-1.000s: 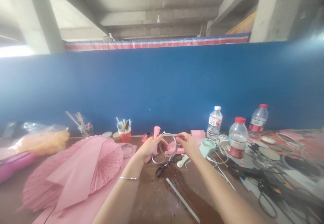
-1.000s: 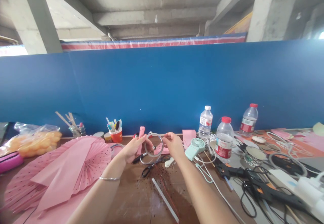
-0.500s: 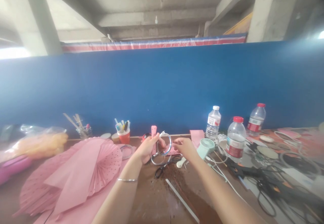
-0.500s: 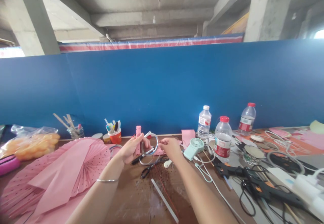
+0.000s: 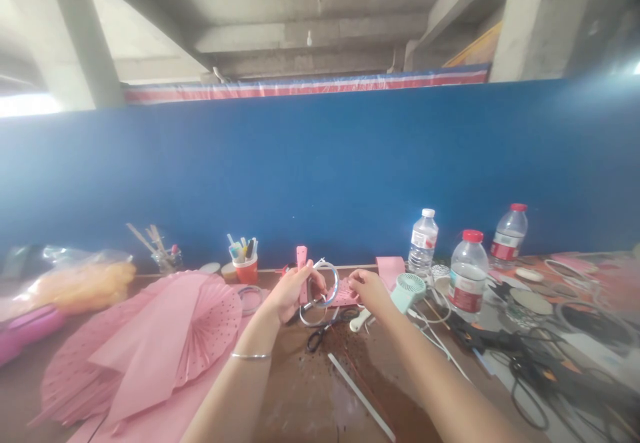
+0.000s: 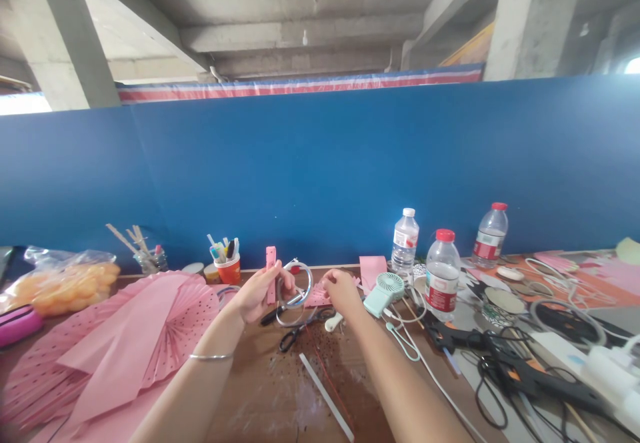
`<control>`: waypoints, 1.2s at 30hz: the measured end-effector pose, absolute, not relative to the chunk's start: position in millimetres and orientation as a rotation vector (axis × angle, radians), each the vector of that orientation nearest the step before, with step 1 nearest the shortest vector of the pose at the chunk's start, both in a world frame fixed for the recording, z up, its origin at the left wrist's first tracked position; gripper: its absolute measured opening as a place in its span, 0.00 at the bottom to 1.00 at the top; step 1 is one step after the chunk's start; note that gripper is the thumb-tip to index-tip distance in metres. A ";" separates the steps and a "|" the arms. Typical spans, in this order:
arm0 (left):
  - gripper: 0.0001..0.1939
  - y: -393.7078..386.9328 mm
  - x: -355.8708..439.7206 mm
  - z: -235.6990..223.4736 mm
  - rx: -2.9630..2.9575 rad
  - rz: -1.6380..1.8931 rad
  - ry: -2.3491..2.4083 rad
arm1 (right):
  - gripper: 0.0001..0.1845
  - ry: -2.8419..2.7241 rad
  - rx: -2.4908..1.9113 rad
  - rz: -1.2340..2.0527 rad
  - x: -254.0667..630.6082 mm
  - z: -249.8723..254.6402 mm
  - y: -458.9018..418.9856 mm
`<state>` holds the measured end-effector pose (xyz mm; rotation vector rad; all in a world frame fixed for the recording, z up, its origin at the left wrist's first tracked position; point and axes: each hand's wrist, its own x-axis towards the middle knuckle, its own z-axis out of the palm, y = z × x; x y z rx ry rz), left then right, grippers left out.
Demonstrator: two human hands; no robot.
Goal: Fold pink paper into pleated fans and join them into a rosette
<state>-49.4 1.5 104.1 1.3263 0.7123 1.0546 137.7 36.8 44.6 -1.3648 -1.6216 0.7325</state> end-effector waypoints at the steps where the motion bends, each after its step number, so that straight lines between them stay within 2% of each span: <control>1: 0.24 1.4 -49.8 104.8 1.328 1.060 0.711 | 0.09 -1.608 -1.390 0.730 139.2 43.8 38.9; 11: 0.25 2.0 -52.1 105.9 1.387 1.078 0.797 | 0.19 -1.701 -1.674 0.431 164.7 54.9 40.4; 17: 0.25 3.3 -51.1 105.6 1.392 1.044 0.818 | 0.08 -1.805 -1.870 0.357 181.7 55.1 34.1; 36: 0.25 5.0 -49.0 100.9 1.429 1.006 0.841 | 0.08 -1.932 -1.755 0.261 182.6 63.5 36.8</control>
